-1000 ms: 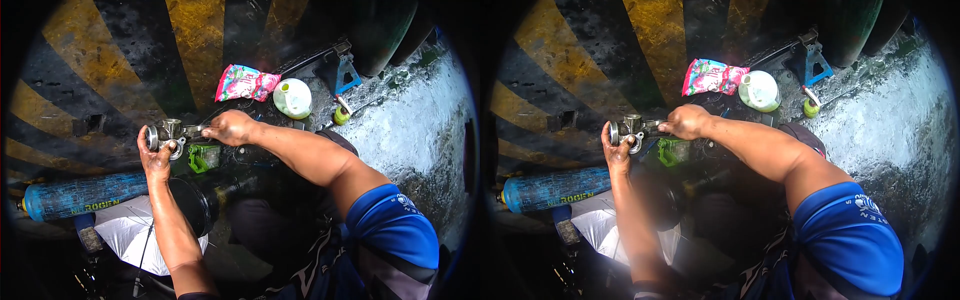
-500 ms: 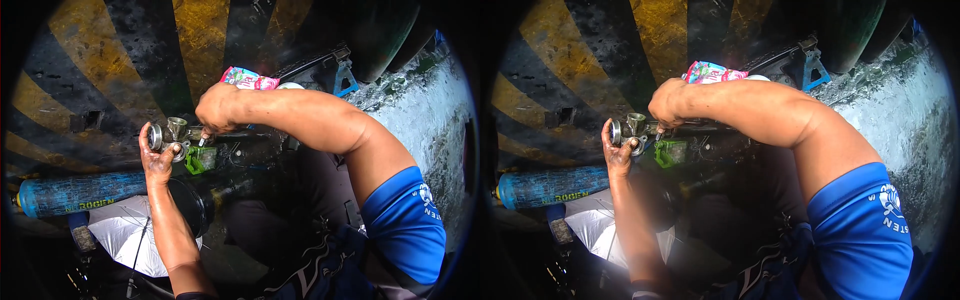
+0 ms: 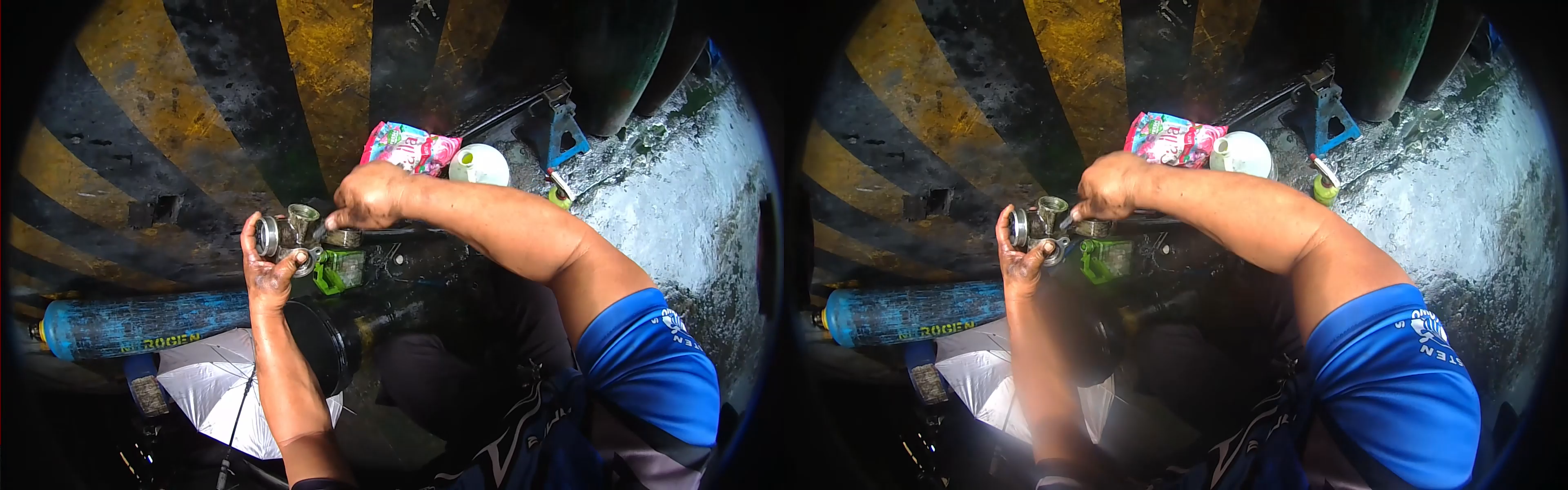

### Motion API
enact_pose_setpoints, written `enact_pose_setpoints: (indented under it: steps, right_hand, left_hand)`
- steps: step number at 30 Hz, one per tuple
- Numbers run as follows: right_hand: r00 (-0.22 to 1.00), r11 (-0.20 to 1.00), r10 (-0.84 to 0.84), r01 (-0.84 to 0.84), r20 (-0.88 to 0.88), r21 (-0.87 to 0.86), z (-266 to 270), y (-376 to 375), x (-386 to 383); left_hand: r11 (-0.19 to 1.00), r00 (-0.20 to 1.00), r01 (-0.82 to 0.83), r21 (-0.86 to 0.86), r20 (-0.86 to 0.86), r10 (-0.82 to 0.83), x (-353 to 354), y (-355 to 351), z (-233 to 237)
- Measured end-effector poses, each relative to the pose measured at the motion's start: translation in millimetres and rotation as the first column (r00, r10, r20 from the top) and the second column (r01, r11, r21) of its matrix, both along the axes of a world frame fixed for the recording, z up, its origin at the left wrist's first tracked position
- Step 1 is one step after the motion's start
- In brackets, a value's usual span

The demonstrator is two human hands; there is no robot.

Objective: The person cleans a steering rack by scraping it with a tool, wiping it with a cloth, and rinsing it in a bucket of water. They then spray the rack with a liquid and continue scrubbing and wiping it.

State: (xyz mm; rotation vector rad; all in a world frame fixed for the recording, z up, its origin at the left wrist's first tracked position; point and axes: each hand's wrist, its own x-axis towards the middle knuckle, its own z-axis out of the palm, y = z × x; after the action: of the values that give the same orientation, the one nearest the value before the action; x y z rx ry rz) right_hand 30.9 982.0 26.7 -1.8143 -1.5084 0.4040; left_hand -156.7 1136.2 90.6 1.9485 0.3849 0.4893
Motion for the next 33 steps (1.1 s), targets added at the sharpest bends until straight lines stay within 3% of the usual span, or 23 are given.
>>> enact_pose_setpoints:
  steps: [2, 3, 5, 7, 8, 9, 11, 12, 13, 15, 16, 19, 20, 22, 23, 25, 26, 27, 29, 30, 31, 33]
  right_hand:
    - [0.997, 0.999, -0.016, 0.019, -0.078, 0.03, -7.0, 3.0, -4.1]
    - [0.998, 0.996, -0.03, 0.025, -0.058, -0.085, -9.8, 4.1, -0.9]
    - [0.997, 0.996, -0.062, 0.059, -0.042, -0.072, -5.2, 3.9, -3.9]
    - [0.996, 0.965, -0.043, 0.06, -0.074, 0.256, -8.4, 8.2, -9.9]
    - [0.999, 0.963, -0.015, 0.027, -0.046, 0.268, -5.3, 10.3, -12.2]
    - [0.999, 0.964, -0.013, 0.026, -0.051, 0.266, -12.4, 11.8, -10.4]
    - [0.988, 0.986, -0.154, 0.154, -0.002, 0.058, -43.3, 30.3, 7.6]
    - [0.977, 0.983, -0.146, 0.161, -0.158, 0.087, -66.0, 39.4, 20.6]
    - [0.975, 0.98, -0.16, 0.176, -0.157, 0.094, -58.6, 35.9, 22.3]
    - [0.999, 0.916, 0.034, -0.023, -0.02, 0.402, -47.6, 24.6, -1.3]
    - [0.99, 0.923, 0.121, -0.086, -0.072, 0.374, -50.3, 29.4, -11.7]
    - [0.991, 0.982, 0.097, -0.08, -0.092, 0.171, -50.4, 34.4, -16.0]
    - [0.99, 0.981, 0.106, -0.089, -0.091, 0.171, -52.1, 35.1, -21.5]
    - [0.986, 0.952, 0.078, -0.031, -0.144, 0.303, -57.1, 30.4, -39.7]
    - [0.978, 0.96, 0.098, -0.045, -0.182, 0.275, -55.4, 24.2, -47.6]
    - [0.971, 0.988, 0.067, -0.032, -0.23, 0.154, -47.7, 13.9, -60.1]
    - [0.978, 0.997, 0.05, -0.036, -0.203, 0.069, -36.5, 3.4, -59.0]
    - [0.977, 0.996, 0.067, -0.054, -0.204, 0.07, -33.0, -3.2, -58.1]
    - [0.99, 1.0, 0.032, -0.031, -0.139, 0.006, -23.8, -15.0, -48.7]
    - [0.979, 0.993, 0.0, -0.024, -0.206, -0.117, -13.9, -21.7, -43.8]
    - [0.958, 0.993, -0.026, -0.008, -0.286, -0.119, -12.3, -23.0, -42.0]
    - [0.967, 0.994, 0.009, -0.035, -0.256, -0.1, -6.1, -22.4, -47.1]
  left_hand:
    - [1.0, 1.0, 0.006, -0.012, -0.003, -0.006, -1.2, -3.1, -1.2]
    - [0.999, 0.999, -0.035, -0.018, -0.043, 0.034, -1.6, -2.4, 0.5]
    - [0.996, 0.994, -0.091, -0.017, -0.061, 0.09, -5.3, -1.9, 1.3]
    - [0.997, 0.997, -0.069, 0.042, -0.021, 0.07, -3.9, 1.6, -2.2]
    - [0.999, 0.999, -0.049, -0.021, -0.003, 0.049, -5.5, 1.5, -3.9]
    - [0.998, 0.999, -0.051, -0.023, -0.009, 0.051, -8.6, 1.5, -5.2]
    - [0.997, 0.997, -0.079, -0.005, -0.018, 0.079, -12.6, 7.3, -4.2]
    - [0.998, 0.997, -0.056, 0.033, -0.043, 0.057, -18.0, 6.9, -2.0]
    - [0.991, 1.0, 0.022, 0.13, -0.015, -0.02, -24.2, 12.5, -8.0]
    - [0.998, 0.999, 0.036, -0.054, 0.033, -0.035, -25.9, 6.4, -9.6]
    - [0.995, 1.0, 0.013, -0.097, 0.019, -0.011, -25.1, 2.9, -7.9]
    - [0.999, 0.999, 0.052, 0.007, -0.002, -0.052, -25.2, 5.5, -6.4]
    - [0.999, 0.999, 0.043, 0.007, -0.001, -0.043, -32.3, 13.6, -10.2]
    - [0.984, 0.996, 0.075, 0.163, 0.028, -0.081, -40.7, 35.5, -17.4]
    - [0.984, 0.996, 0.075, 0.163, 0.035, -0.082, -37.8, 27.7, -13.0]
    - [0.955, 0.996, -0.027, 0.294, -0.073, 0.051, -42.0, 7.2, 0.7]
    - [0.961, 0.976, -0.121, 0.25, -0.148, 0.162, -40.0, -6.8, 6.9]
    - [0.916, 0.963, -0.134, 0.377, -0.17, 0.21, -41.2, -5.7, 9.9]
    - [0.94, 0.945, -0.257, 0.225, -0.144, 0.293, -41.6, -3.3, 4.7]
    - [0.882, 0.92, -0.361, 0.304, -0.038, 0.39, -37.8, -1.5, -6.2]
    - [0.806, 0.879, -0.463, 0.369, 0.074, 0.471, -34.2, 1.7, -17.1]
    - [0.829, 0.888, -0.458, 0.321, 0.124, 0.443, -35.0, 12.8, -21.0]
